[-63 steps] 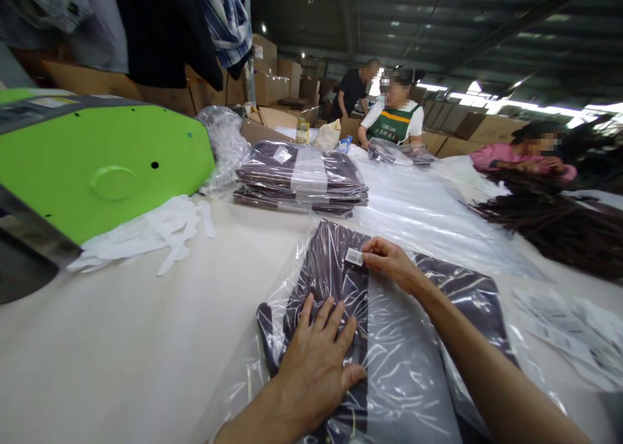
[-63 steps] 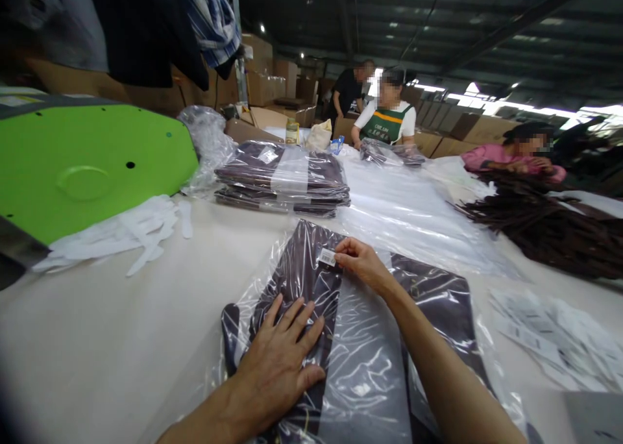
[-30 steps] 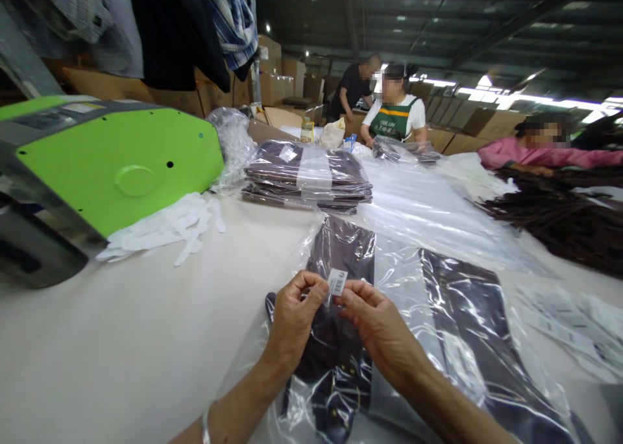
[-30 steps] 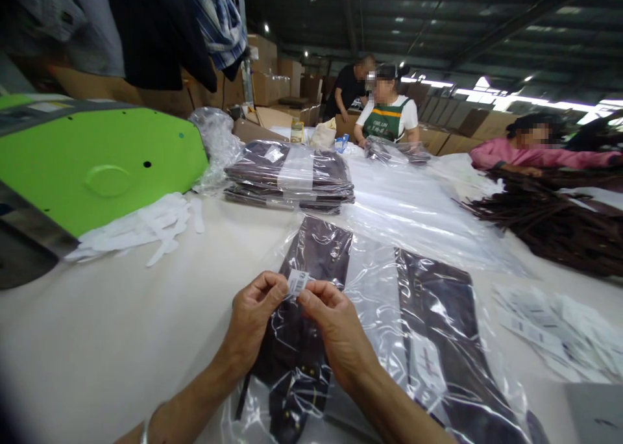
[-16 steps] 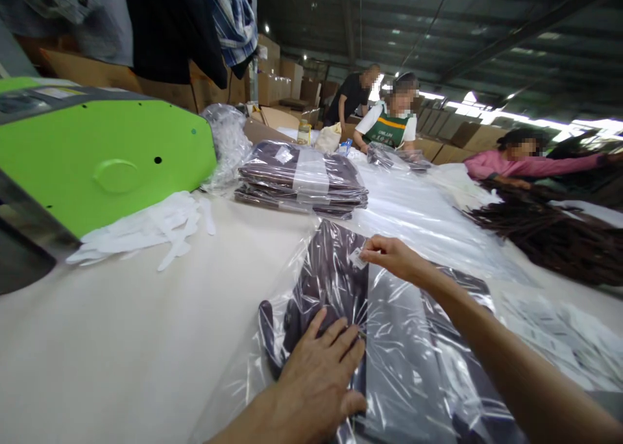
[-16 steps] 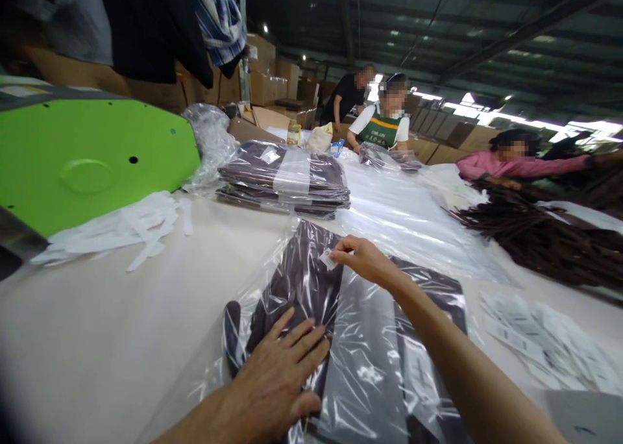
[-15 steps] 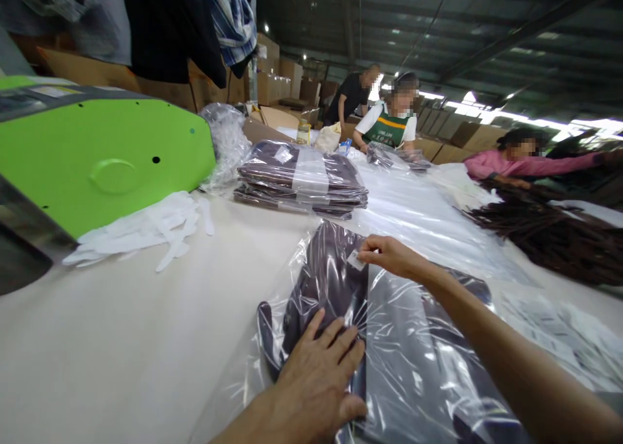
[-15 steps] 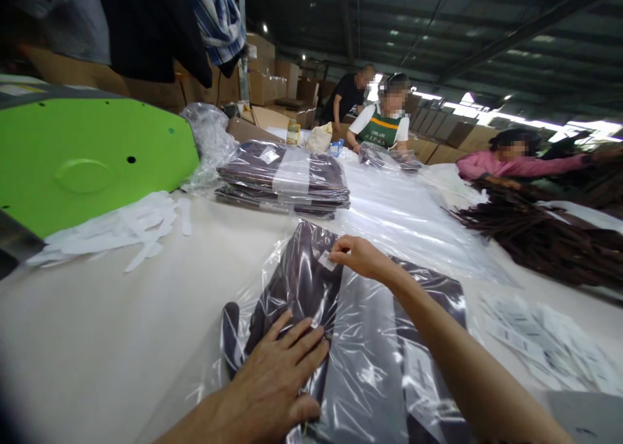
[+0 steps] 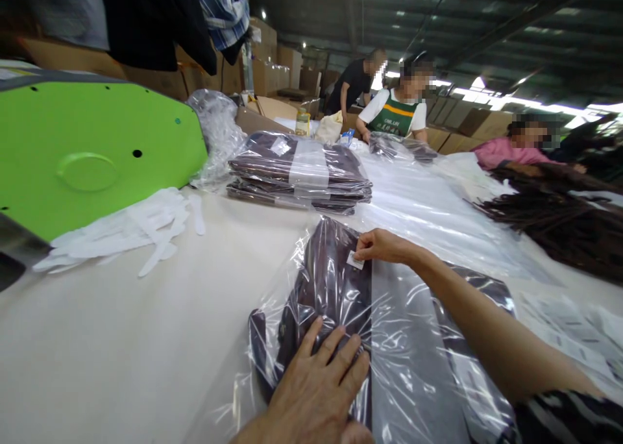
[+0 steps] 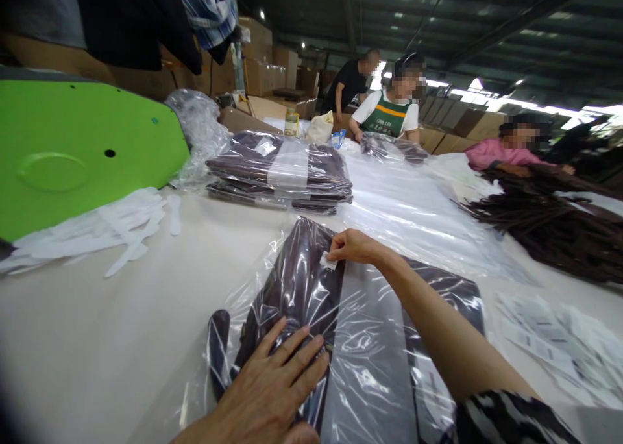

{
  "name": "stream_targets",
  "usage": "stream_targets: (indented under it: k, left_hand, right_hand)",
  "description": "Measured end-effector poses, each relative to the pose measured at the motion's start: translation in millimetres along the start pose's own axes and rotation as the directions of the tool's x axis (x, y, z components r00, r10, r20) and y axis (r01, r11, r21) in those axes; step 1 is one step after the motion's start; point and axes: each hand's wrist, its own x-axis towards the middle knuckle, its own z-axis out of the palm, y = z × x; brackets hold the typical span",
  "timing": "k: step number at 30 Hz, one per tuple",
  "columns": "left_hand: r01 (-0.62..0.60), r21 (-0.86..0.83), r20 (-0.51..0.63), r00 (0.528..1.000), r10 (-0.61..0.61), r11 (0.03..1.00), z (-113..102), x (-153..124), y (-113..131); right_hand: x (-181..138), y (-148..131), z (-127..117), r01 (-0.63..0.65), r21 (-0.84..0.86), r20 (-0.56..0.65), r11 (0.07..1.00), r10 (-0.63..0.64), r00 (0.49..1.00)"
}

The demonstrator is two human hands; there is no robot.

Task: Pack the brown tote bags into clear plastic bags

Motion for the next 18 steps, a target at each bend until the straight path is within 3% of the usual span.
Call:
stream_targets:
  k: [7,13,18]
  left_hand:
    - [0.049,-0.060,-0.037,0.998,-0.052,0.997,-3,-3,5]
    - [0.059,-0.037,-0.073,0.995,-0.062,0.998,-4,-4,10]
    - [0.050,0.031,-0.132,0.990,-0.046,0.998,-1,2,6]
  right_hand:
    - [1,12,24,-0.046,-0.193,-0.099,0.980,0.028,0.995]
    - [0,-6,25,-0.117,-0.397,-0.178,0.910,0.049,0.983]
    - [-47,-37,48,-0.179,-0.503,-0.393,0.846,-0.040,0.919]
